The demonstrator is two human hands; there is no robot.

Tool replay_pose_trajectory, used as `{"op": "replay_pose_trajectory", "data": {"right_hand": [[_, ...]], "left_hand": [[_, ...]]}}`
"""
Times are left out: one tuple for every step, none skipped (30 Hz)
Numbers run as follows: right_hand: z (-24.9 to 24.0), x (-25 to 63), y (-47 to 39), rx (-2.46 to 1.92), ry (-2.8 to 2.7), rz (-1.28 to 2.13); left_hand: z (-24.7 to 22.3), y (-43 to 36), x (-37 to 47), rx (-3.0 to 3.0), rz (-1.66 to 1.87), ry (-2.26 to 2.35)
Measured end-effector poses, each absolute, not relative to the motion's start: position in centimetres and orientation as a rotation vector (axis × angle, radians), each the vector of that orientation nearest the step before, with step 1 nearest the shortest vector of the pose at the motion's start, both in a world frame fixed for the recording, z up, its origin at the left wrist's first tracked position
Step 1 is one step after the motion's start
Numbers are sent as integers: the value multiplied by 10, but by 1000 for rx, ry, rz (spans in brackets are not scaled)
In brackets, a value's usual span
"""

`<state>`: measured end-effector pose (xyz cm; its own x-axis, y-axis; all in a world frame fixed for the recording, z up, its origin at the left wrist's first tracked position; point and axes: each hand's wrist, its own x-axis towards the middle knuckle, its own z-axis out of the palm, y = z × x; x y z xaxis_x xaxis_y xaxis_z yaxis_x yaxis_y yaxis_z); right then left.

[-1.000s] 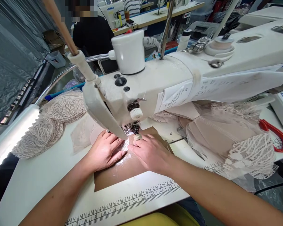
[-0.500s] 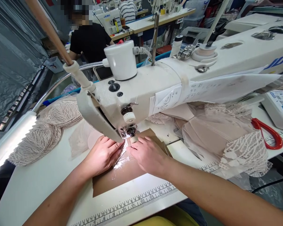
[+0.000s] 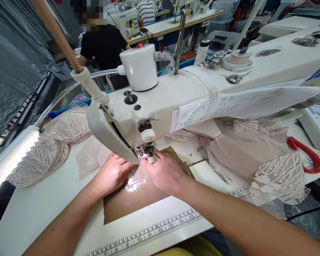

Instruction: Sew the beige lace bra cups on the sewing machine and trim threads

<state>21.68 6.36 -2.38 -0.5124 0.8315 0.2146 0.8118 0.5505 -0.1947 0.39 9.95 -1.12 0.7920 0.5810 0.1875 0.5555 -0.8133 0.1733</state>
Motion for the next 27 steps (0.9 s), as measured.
{"op": "replay_pose_trajectory", "data": {"right_hand": [[-23,217,64,-1368,-2498,102],[-22,217,65,-1369,-2493,103],[-22,217,65,-1364,-2492,105],[-21,218,66,-1356,-2495,110],[-21,219,66,-1347,-2499,117],[-21,219,67,-1336,-2502,124],[-21,220,67,-1327,-2503,133],[-21,221,67,-1319,-2504,146],[-22,221,68,-1313,-2503,159],[-22,222,68,-1310,-2501,169],[-21,222,68,-1310,-2499,178],[-21,222,68,-1313,-2498,187],[-20,222,68,-1316,-2497,196],[-20,222,68,-1317,-2495,206],[-19,222,68,-1318,-2492,217],[-18,221,68,-1315,-2489,232],[-18,221,68,-1314,-2482,246],[-17,221,68,-1316,-2471,260],[-17,221,68,-1321,-2458,272],[-16,221,68,-1324,-2446,283],[-16,221,68,-1326,-2437,292],[-16,221,67,-1324,-2429,299],[-16,221,67,-1321,-2421,302],[-17,221,67,-1316,-2414,303],[-17,221,67,-1313,-2408,302],[-18,221,67,-1313,-2402,301],[-18,222,68,-1313,-2399,300]], "left_hand": [[-11,100,4,2861,348,926],[-11,101,4,2854,341,937],[-11,101,4,2849,333,951],[-10,102,4,2847,326,966],[-10,102,3,2847,320,981],[-10,102,3,2850,311,990],[-11,102,3,2854,308,998],[-11,102,3,2858,303,1004],[-11,102,3,2863,298,1010],[-11,102,3,2869,292,1016],[-11,102,3,2876,285,1025],[-11,101,3,2883,281,1036],[-11,101,3,2888,276,1048],[-11,101,4,2892,273,1058],[-11,101,4,2896,270,1069],[-11,100,4,2899,263,1077],[-10,100,4,2902,250,1087],[-10,100,4,2906,235,1096],[-9,100,4,2910,217,1106],[-9,100,4,2915,202,1115],[-8,100,3,2918,188,1122],[-8,100,3,2921,179,1127],[-7,100,3,2923,174,1131],[-7,100,3,2926,173,1130],[-7,100,3,2929,172,1128],[-7,100,3,2934,173,1125],[-7,100,3,2940,173,1122]]}}
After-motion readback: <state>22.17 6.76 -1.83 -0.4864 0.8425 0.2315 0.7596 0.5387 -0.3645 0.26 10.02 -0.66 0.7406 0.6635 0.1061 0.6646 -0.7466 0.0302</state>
